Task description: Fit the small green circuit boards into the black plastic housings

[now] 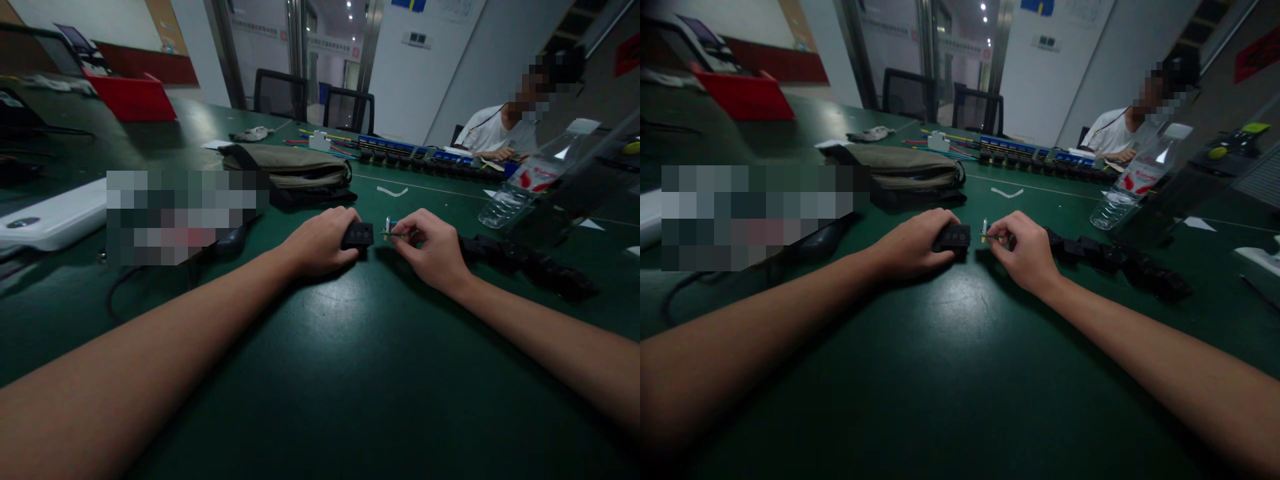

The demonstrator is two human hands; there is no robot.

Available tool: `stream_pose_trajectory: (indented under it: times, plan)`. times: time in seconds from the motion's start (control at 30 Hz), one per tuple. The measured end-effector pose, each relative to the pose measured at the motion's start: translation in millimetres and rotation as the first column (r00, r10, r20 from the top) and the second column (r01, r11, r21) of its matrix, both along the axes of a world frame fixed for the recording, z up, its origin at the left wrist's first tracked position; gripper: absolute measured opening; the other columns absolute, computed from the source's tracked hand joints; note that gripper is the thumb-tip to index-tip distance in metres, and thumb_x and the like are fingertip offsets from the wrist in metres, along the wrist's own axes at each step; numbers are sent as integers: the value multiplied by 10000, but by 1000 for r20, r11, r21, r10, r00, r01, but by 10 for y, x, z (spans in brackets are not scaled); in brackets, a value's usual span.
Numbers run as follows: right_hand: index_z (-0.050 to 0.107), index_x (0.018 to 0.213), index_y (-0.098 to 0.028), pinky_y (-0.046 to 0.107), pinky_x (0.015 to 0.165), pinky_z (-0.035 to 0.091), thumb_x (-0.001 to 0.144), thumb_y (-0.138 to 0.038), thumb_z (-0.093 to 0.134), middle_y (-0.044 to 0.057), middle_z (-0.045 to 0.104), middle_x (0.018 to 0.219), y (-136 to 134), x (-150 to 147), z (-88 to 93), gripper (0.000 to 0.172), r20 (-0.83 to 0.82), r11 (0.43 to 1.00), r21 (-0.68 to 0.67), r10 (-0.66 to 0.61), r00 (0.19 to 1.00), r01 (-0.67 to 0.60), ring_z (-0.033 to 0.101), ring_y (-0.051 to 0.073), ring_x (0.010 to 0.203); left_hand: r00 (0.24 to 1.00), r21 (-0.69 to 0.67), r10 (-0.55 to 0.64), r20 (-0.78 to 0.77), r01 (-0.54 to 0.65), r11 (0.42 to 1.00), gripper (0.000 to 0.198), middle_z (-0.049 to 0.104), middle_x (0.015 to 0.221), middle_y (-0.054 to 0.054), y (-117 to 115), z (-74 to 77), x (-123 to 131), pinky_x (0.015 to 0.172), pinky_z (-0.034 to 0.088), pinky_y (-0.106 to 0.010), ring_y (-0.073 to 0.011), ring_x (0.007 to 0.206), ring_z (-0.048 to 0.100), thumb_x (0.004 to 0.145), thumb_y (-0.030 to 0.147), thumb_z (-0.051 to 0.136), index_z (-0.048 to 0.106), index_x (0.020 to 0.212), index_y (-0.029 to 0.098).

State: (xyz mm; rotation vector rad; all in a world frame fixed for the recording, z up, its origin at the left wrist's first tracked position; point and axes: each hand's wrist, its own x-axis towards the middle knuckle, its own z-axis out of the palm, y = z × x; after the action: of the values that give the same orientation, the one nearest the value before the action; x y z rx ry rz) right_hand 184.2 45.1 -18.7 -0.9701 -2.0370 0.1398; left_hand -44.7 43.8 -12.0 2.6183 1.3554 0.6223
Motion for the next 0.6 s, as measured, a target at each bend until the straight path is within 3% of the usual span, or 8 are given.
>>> stream_pose_trajectory:
  times: [0.27,0.47,0.6]
  plan:
    - [633,786,-207,267,573,456,820,-130,642,1,588,775,-54,-2,26,84,-17,973,176,153,988,-147,529,115,627,1000,-7,1,-23,-1,1000,442,591,1157,-113,8,-4,-1,925,454,-424,-272,1043,545,825,415,587,522,1197,185]
    - [665,774,-225,279,570,461,847,-197,634,13,606,780,-91,1,40,84,53,962,206,171,984,-178,541,126,636,988,159,-157,-9,156,975,555,526,1264,-133,-35,17,27,988,376,-472,-303,1156,458,855,574,593,526,1265,206]
    - [677,742,-245,304,594,479,848,-237,632,25,615,763,-144,-12,66,115,109,962,206,162,981,-181,568,149,666,971,263,-225,-79,238,935,469,554,1210,-140,-72,38,70,947,374,-453,-296,1119,459,901,581,539,586,1143,182]
